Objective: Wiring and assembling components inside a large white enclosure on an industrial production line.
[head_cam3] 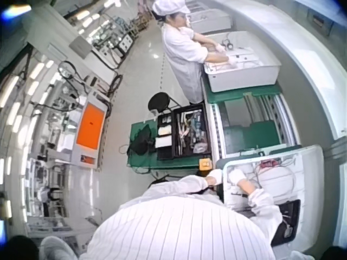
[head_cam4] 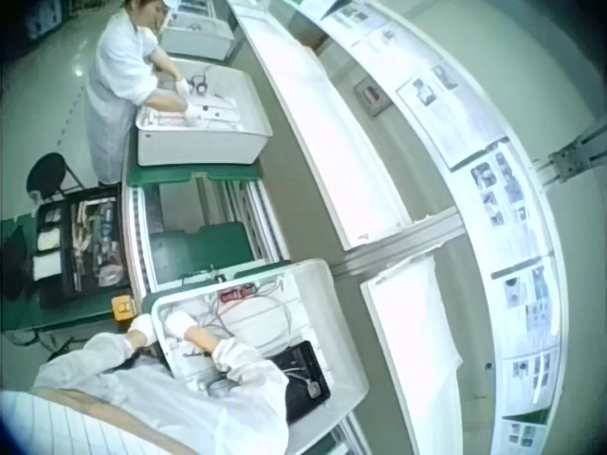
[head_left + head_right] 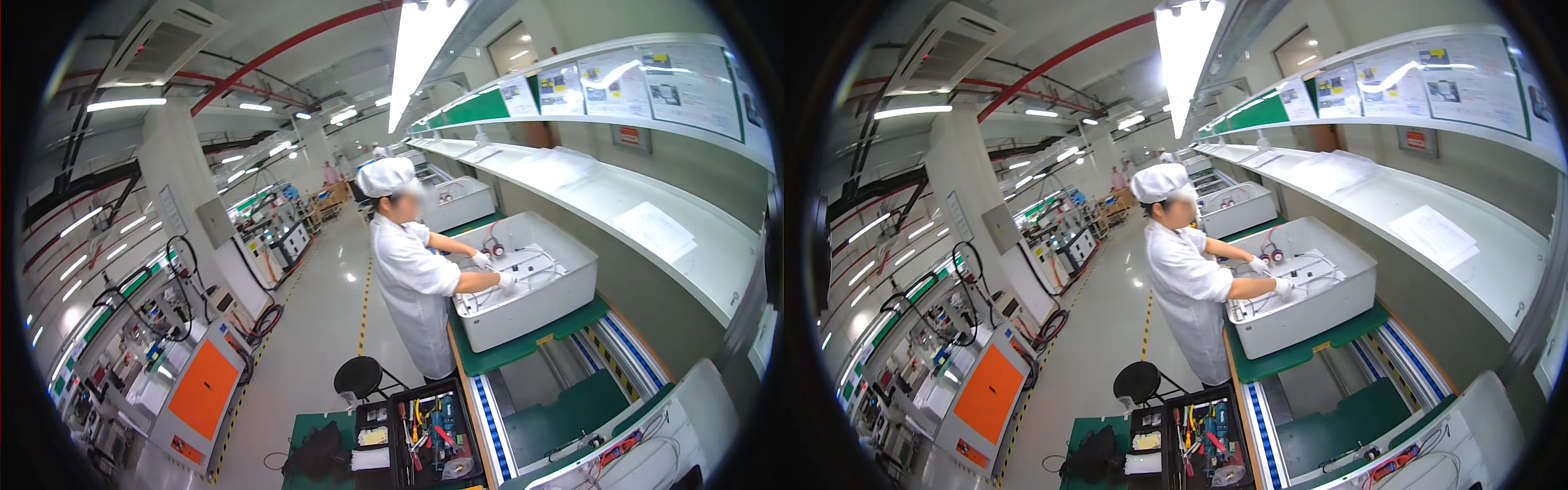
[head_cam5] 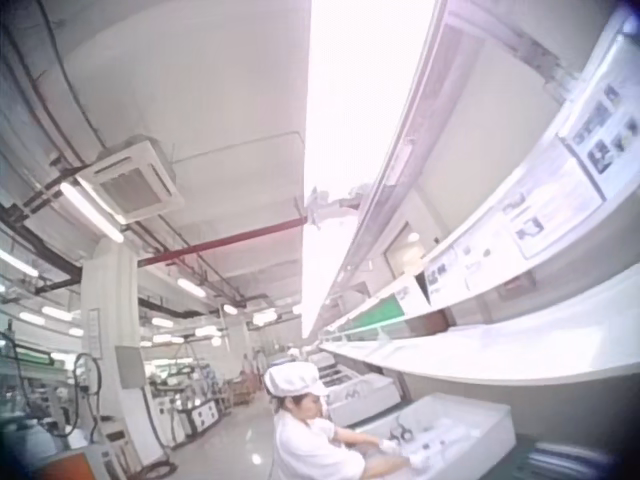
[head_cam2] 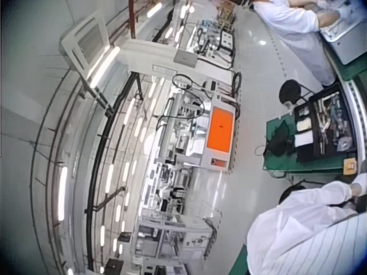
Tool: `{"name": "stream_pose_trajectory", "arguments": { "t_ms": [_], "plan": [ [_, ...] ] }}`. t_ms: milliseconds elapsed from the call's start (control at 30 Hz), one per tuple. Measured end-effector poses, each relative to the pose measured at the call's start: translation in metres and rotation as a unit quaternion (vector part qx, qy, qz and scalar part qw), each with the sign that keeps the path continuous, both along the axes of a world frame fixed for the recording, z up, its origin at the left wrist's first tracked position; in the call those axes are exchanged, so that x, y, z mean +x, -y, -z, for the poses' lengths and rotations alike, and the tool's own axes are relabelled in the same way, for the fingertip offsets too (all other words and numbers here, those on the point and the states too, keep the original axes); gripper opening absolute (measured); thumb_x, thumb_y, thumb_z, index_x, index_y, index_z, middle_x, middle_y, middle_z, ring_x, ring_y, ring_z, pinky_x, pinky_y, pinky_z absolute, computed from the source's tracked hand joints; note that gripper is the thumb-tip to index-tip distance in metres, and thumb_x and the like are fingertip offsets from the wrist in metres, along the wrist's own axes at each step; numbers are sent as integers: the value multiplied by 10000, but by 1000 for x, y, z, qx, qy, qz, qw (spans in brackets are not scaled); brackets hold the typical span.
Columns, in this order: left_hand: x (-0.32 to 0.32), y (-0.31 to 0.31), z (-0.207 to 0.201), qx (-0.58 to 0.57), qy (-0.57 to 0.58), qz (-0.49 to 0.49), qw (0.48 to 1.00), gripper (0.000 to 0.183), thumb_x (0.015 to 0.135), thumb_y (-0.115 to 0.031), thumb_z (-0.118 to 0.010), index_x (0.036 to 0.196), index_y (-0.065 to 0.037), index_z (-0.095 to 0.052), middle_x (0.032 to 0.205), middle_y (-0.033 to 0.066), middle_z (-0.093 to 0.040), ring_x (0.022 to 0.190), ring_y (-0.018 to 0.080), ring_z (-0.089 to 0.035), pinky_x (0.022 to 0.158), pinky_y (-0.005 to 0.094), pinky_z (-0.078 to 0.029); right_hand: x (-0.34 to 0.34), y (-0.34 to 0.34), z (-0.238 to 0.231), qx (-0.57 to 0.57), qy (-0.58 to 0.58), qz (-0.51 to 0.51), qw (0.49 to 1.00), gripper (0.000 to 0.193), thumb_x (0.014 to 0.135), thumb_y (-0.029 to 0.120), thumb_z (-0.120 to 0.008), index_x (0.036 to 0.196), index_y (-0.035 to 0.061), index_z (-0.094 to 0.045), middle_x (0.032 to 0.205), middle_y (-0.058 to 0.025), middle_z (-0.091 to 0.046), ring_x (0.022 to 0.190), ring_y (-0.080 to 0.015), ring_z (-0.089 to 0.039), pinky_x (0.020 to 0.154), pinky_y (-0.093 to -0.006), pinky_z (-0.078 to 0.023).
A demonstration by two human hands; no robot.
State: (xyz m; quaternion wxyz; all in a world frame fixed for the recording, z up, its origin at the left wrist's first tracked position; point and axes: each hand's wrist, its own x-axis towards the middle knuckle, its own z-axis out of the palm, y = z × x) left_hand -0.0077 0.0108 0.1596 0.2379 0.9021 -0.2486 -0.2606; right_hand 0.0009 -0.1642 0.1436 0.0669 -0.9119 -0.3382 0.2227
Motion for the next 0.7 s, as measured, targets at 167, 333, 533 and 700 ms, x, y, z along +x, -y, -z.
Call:
{"name": "stream_pose_trajectory", "arguments": {
  "t_ms": [167,333,533,700],
  "plan": [
    [11,-2,-2,57,30,7,998,284,839,-241,-521,853,-39,-721,823,231,-681,781,397,-673,692,461,-536,-3,3,20,19,5,14,1000,254,813,205,-530,798,41,-723,769,-185,-693,699,-325,-684,637,-468,-537],
    [4,0,13,12,65,-12,998,252,814,-247,-559,831,-57,-724,793,210,-678,751,388,-668,662,453,-532,15,1,65,-25,19,-18,999,317,834,257,-524,1031,51,-661,905,-236,-681,827,-358,-682,787,-479,-520],
    [3,-5,7,28,76,20,997,237,873,-247,-561,872,-64,-711,808,154,-700,689,321,-671,620,414,-531,-1,5,48,20,60,-62,996,289,864,293,-490,851,44,-637,746,-158,-683,684,-349,-670,631,-494,-507],
    [23,-2,12,108,-92,-56,988,439,897,-446,-467,1152,-145,-660,1093,191,-670,1026,351,-645,854,447,-520,0,2,16,78,150,-70,983,224,809,189,-509,801,-2,-626,679,-157,-661,602,-344,-653,573,-493,-493]
  ]
}}
